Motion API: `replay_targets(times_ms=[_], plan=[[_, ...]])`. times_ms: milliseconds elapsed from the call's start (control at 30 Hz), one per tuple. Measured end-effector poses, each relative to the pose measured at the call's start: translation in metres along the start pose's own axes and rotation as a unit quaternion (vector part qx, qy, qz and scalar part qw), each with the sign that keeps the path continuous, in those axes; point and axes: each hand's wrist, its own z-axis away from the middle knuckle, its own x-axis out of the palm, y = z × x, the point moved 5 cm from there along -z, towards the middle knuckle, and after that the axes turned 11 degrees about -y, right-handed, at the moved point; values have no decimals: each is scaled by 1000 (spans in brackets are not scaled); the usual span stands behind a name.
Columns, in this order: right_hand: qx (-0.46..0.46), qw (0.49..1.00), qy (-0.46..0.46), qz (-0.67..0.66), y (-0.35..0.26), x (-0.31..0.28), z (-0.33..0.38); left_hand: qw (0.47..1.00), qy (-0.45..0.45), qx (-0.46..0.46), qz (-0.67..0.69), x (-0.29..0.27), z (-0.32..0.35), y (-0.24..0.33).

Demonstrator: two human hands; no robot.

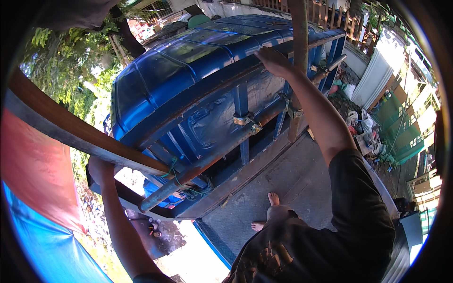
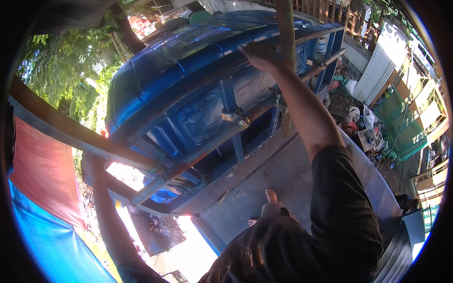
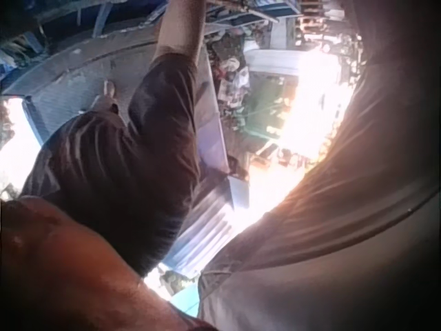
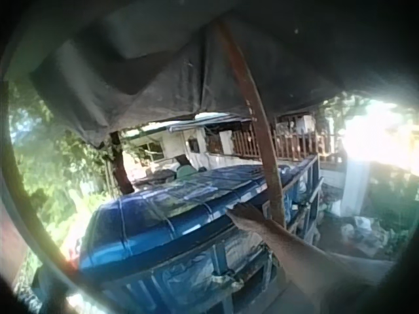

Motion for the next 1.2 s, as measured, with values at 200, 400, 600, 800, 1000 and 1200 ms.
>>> replay_targets(times_ms=[200, 400, 600, 800, 1000, 1200], plan=[[-259, 965, 34, -26, -261, 47, 5, 999, -46, -10, 2, -24, 19, 46], [-203, 971, -16, -121, -149, 50, -21, 1000, -7, -8, -16, -12, 18, -7], [-231, 972, -10, -41, -194, 50, -3, 998, -33, -61, -12, -28, 19, 33], [-500, 863, -41, -54, -341, 30, 5, 996, -7, -81, 35, -23, 12, 32], [-566, 823, 41, 23, -264, 33, -19, 994, -7, -99, -35, -34, 26, 24], [-533, 810, -143, -198, -336, 30, -76, 988, 118, -94, 24, -61, 32, 47]])
